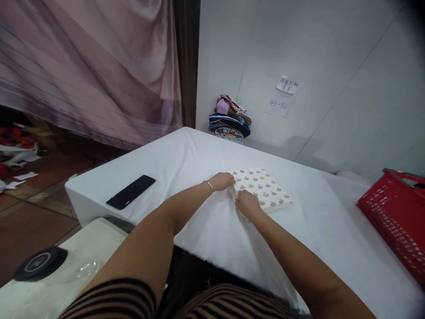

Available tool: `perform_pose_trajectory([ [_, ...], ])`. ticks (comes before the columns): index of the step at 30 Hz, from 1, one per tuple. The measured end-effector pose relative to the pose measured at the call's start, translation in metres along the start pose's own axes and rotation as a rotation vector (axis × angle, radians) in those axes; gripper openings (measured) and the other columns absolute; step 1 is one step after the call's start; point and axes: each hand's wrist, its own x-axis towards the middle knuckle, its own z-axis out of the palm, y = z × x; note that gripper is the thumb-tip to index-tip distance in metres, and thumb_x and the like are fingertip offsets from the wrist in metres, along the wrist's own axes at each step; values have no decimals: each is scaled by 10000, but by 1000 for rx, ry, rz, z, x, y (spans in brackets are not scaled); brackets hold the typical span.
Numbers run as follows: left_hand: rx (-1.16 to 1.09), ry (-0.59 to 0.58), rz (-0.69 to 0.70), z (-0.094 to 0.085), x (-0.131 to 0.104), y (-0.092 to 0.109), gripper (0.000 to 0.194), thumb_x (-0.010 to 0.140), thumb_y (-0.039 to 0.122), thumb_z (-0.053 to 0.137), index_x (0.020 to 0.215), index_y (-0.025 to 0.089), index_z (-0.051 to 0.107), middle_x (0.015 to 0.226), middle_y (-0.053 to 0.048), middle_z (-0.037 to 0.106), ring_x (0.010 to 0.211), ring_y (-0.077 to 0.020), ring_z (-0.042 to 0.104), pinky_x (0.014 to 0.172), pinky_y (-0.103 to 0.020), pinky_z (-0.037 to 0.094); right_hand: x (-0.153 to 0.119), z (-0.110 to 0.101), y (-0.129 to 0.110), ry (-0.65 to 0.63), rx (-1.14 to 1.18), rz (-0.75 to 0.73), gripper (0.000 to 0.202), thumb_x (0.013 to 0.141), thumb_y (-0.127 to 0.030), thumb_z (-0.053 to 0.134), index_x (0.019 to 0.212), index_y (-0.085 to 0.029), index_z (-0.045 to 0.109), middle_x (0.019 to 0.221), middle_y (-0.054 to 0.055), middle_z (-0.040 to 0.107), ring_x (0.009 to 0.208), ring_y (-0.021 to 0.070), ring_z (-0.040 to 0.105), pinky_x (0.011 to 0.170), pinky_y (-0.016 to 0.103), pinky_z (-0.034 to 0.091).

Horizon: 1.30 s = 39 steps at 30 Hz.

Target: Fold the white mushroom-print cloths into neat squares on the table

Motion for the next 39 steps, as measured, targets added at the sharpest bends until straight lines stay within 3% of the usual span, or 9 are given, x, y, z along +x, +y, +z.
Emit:
perform_pose_trajectory([
  [3, 74, -60, 73, -2, 2, 1, 210, 835, 82, 494, 861, 207, 662, 995, -61, 658, 1033, -197, 555, 722, -259, 430, 1, 1, -2, 19, -7, -1, 228, 892, -188, 417, 985, -119, 614, 1002, 139, 641, 884, 231, 631, 699, 296, 424],
  [8, 105, -61, 57, -5, 4, 4, 197, 843, 88, 484, 840, 180, 658, 972, -80, 653, 1008, -201, 557, 713, -260, 433, 3, 2, -3, 20, -15, -3, 256, 863, -89, 382, 962, -119, 617, 962, 135, 648, 856, 220, 639, 685, 292, 422],
  [15, 121, -30, 14, -4, -2, 5, 232, 866, 126, 444, 886, 203, 662, 1030, -50, 660, 1033, -183, 561, 740, -257, 464, -2, 5, -1, 27, -10, -22, 240, 904, -146, 379, 999, -131, 599, 1006, 125, 626, 890, 218, 609, 687, 289, 429],
  [20, -22, 29, -126, -4, 1, 11, 284, 817, 107, 456, 958, 220, 675, 1095, -17, 667, 1103, -172, 550, 864, -267, 469, -10, 12, -5, 86, -23, -36, 213, 891, -150, 412, 1014, -124, 583, 1044, 149, 594, 925, 233, 560, 692, 294, 431],
  [25, -164, 131, -185, 0, 22, 36, 294, 861, 210, 466, 1094, 196, 646, 1174, -31, 649, 1131, -171, 549, 1006, -290, 403, -13, 16, -10, 118, -36, -69, 247, 868, -109, 399, 1033, -95, 582, 1029, 167, 583, 921, 262, 535, 690, 329, 424],
  [28, -155, 141, -260, 9, 38, 51, 376, 882, 327, 483, 1204, 163, 588, 1329, -84, 551, 1256, -216, 460, 1080, -343, 325, -15, 18, -14, 152, -38, -79, 284, 869, -92, 375, 1066, -94, 580, 1035, 169, 579, 917, 265, 527, 691, 342, 415],
  [33, -77, 82, -556, 31, 44, 60, 653, 892, 493, 423, 1382, 62, 403, 1498, -170, 312, 1401, -310, 222, 1142, -438, 173, -30, 30, -15, 251, -12, -136, 305, 856, -119, 413, 1119, -99, 568, 1031, 158, 582, 911, 272, 507, 746, 389, 410],
  [36, -55, 106, -589, 40, 39, 59, 685, 909, 514, 350, 1410, 48, 358, 1522, -164, 259, 1421, -298, 161, 1157, -434, 114, -47, 33, -9, 293, 69, -209, 373, 828, -159, 483, 1193, -98, 534, 1110, 165, 576, 964, 269, 496, 817, 401, 409],
  [39, -38, 119, -595, 43, 36, 57, 679, 906, 527, 328, 1411, 75, 365, 1528, -150, 250, 1425, -298, 147, 1156, -459, 104, -56, 20, 8, 299, 239, -322, 408, 821, -189, 514, 1223, -120, 530, 1165, 144, 584, 1036, 245, 500, 897, 380, 400],
])
